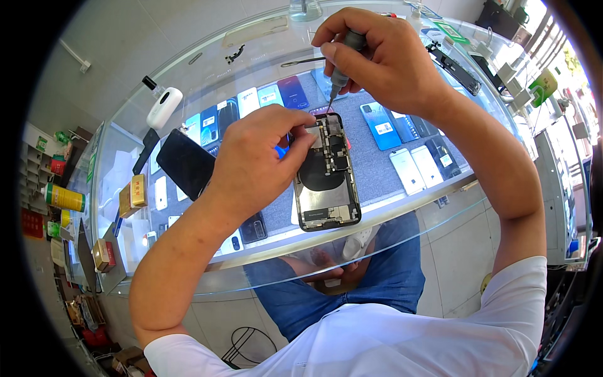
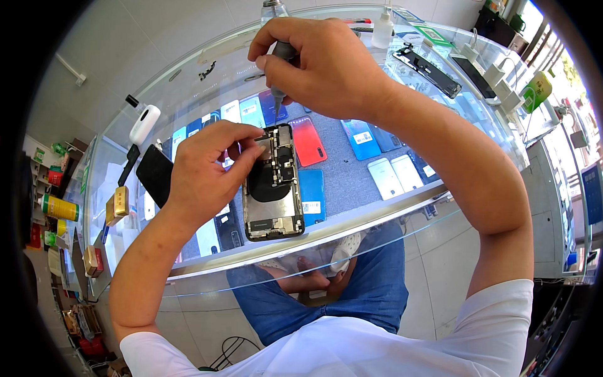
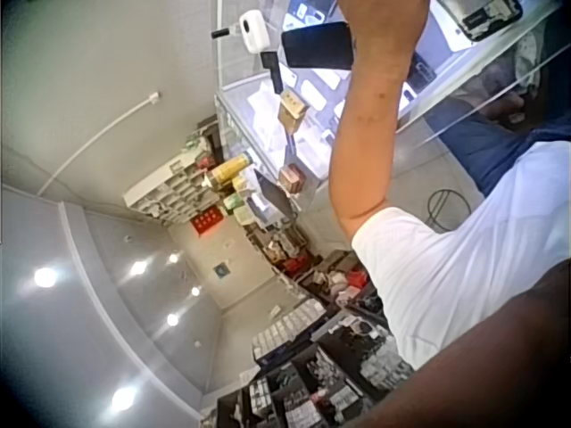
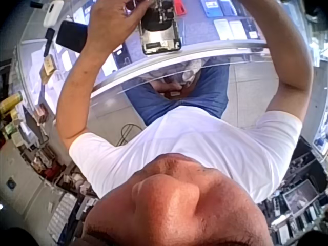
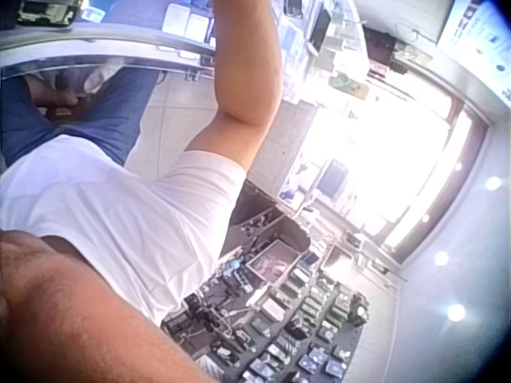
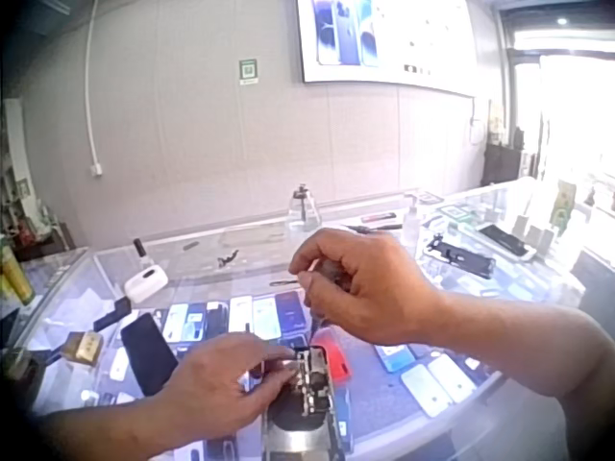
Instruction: The person uses tweezers and a small tool to manipulate internal parts of a disassembled smartphone on a glass counter. They position small metal and plastic components inside the phone casing and press down on parts using the tools.
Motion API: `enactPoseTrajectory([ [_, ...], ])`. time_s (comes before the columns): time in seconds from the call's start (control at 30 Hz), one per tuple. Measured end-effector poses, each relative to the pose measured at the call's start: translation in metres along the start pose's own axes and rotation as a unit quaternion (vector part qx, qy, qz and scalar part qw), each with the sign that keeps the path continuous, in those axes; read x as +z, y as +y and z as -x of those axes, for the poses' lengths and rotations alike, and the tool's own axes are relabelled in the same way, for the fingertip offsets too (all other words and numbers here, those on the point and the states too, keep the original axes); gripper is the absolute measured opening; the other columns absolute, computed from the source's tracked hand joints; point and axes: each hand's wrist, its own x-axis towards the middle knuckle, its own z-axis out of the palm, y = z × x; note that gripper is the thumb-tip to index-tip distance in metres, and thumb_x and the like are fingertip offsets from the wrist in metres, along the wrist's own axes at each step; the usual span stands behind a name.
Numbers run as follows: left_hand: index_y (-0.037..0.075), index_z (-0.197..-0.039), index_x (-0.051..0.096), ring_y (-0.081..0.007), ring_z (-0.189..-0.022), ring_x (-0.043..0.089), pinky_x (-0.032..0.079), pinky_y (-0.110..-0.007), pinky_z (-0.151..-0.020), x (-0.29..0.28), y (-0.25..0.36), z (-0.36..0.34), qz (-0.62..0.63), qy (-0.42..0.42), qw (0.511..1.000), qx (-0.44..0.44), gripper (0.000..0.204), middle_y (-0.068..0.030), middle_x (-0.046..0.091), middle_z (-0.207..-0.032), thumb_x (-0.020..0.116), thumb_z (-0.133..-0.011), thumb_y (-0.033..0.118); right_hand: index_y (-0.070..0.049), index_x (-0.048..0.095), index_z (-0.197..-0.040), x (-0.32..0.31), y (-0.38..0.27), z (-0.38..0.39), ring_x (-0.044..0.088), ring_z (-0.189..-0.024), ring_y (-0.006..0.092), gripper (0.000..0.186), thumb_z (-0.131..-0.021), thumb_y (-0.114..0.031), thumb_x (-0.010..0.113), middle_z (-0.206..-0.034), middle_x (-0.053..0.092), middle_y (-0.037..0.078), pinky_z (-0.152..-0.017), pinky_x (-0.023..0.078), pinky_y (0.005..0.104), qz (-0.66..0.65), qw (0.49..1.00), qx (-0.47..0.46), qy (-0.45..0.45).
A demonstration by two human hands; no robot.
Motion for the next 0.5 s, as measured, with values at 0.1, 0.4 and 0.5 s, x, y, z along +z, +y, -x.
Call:
enactPoseTrajectory([
  [0.1,0.003,-0.109,0.08,-0.0129,-0.075,0.065,0.051,-0.028,-0.066,-0.001,0.006,-0.002,0.002,0.025,0.999,-0.022,0.018,-0.0055,0.075,-0.092,0.084,-0.091,0.003,-0.002,0.074,-0.116,0.002,-0.01,0.001,0.076,-0.073,0.0132,0.023,-0.104,-0.02,0.069,-0.085,0.079,0.008,-0.068,0.061,0.0293,-0.066,0.997,0.043,-0.005],
  [0.4,0.003,-0.099,0.081,-0.0154,-0.072,0.065,0.05,-0.03,-0.065,-0.003,0.004,-0.002,0.0,0.047,0.999,-0.017,0.009,-0.0068,0.074,-0.087,0.084,-0.092,0.007,0.001,0.072,-0.118,0.006,-0.014,0.002,0.078,-0.076,0.0134,0.025,-0.106,-0.021,0.068,-0.089,0.079,0.009,-0.07,0.064,0.028,-0.09,0.996,0.021,0.013],
  [0.5,0.003,-0.099,0.081,-0.0187,-0.071,0.065,0.05,-0.032,-0.065,-0.009,-0.008,-0.007,-0.078,0.042,0.996,-0.018,0.009,-0.0081,0.073,-0.087,0.081,-0.095,0.011,0.001,0.072,-0.119,-0.002,-0.001,-0.006,0.08,-0.078,0.0165,0.026,-0.107,-0.022,0.068,-0.089,0.079,0.011,-0.071,0.067,0.0298,-0.092,0.995,0.037,0.035],
])
